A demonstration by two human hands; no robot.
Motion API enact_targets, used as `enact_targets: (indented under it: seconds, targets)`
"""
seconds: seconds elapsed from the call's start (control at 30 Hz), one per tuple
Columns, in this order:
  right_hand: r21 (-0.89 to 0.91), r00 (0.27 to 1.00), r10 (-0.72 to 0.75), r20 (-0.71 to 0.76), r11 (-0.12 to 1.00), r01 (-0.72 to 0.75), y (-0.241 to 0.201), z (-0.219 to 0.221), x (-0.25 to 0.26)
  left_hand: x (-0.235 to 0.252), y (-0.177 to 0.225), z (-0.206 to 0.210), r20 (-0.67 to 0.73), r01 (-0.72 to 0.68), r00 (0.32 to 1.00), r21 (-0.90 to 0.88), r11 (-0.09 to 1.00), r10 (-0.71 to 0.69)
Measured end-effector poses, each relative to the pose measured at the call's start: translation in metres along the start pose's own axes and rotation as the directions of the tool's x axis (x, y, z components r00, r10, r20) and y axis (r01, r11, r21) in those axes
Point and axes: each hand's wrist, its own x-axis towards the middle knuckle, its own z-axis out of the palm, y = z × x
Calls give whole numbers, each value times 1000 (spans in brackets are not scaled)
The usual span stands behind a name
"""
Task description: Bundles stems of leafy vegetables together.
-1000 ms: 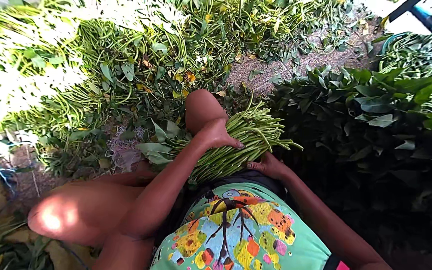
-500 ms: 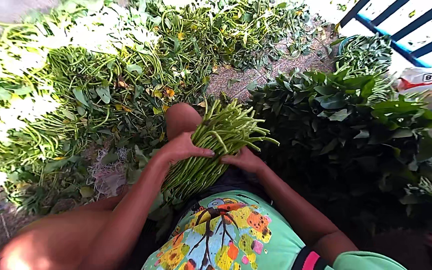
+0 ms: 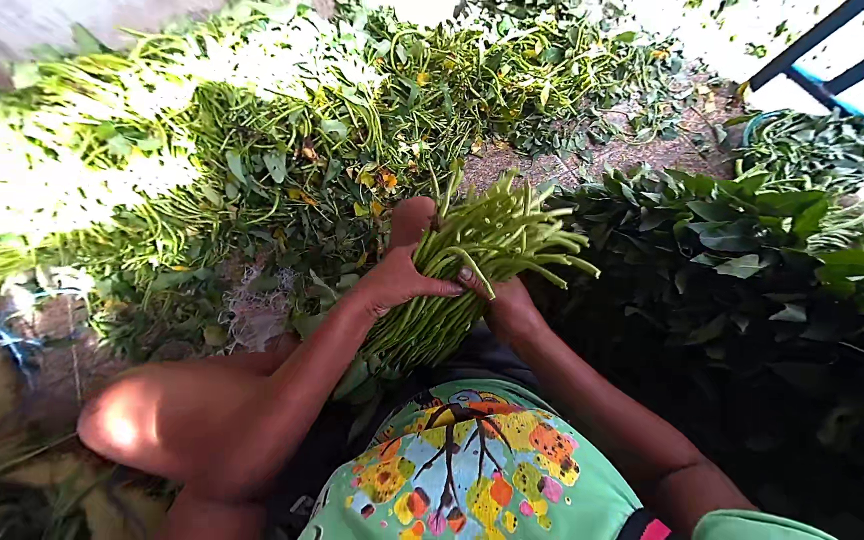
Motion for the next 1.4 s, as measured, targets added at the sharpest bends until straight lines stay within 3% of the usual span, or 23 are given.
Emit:
enact_targets:
  seconds: [0.07,0.1,0.2,0.3,0.33,0.4,0.43,0.47,0.53,0.6,0.63,0.7,0.73,0.87,1.07,1.2,1.27,1.33,1.4]
  targets:
    - [-69,954,-203,222,972,223,-24,11,26,-10,13,-20,-80,-158,985,-43,987,154]
    - [-64,889,-287,357,942,330,-40,17,41,-13,19,-33,-82,-257,965,-74,964,250]
    - [-32,622,-393,677,829,559,-108,45,72,-17,46,-60,-77,-558,830,-150,816,553]
    - [-52,390,-395,832,645,763,-169,71,81,-15,73,-77,-44,-739,666,-171,652,744]
    - [-108,372,-360,856,579,808,-184,76,79,-13,80,-85,-8,-776,628,-89,625,778]
    - [-303,438,-294,850,408,861,-198,81,68,-6,75,-111,76,-795,593,212,568,801]
    - [-383,453,-267,850,276,881,-196,79,63,10,57,-131,125,-819,557,250,517,821]
    - [-441,467,-245,850,154,884,-186,77,60,18,43,-148,189,-801,587,278,531,787]
    - [-419,419,-197,886,44,907,-155,71,58,26,33,-152,229,-755,636,380,534,736]
    - [-119,95,-126,987,-197,973,-116,61,86,26,37,-134,324,-729,604,595,340,728]
    - [-36,28,-32,999,-287,957,-96,59,94,30,31,-131,415,-734,563,648,201,715]
    - [47,17,160,987,-387,921,-56,55,100,51,-3,-128,568,-775,448,632,-17,690]
    - [70,26,235,972,-392,917,-36,54,101,59,-22,-125,613,-790,427,611,-56,664]
    - [97,90,532,842,-314,945,8,60,94,60,-53,-106,736,-818,499,575,-33,457]
    - [45,137,679,721,-243,969,6,78,90,65,-37,-92,788,-785,507,590,-189,349]
    - [95,85,714,695,-208,973,12,79,95,64,-32,-87,808,-761,525,586,-279,267]
    - [69,83,739,669,-173,982,9,81,94,65,-36,-92,807,-740,479,583,-335,345]
    - [63,63,738,672,-141,988,6,81,97,69,-47,-100,763,-666,387,620,-415,519]
    - [75,35,719,695,-121,990,7,78,101,73,-56,-102,674,-599,342,693,-401,655]
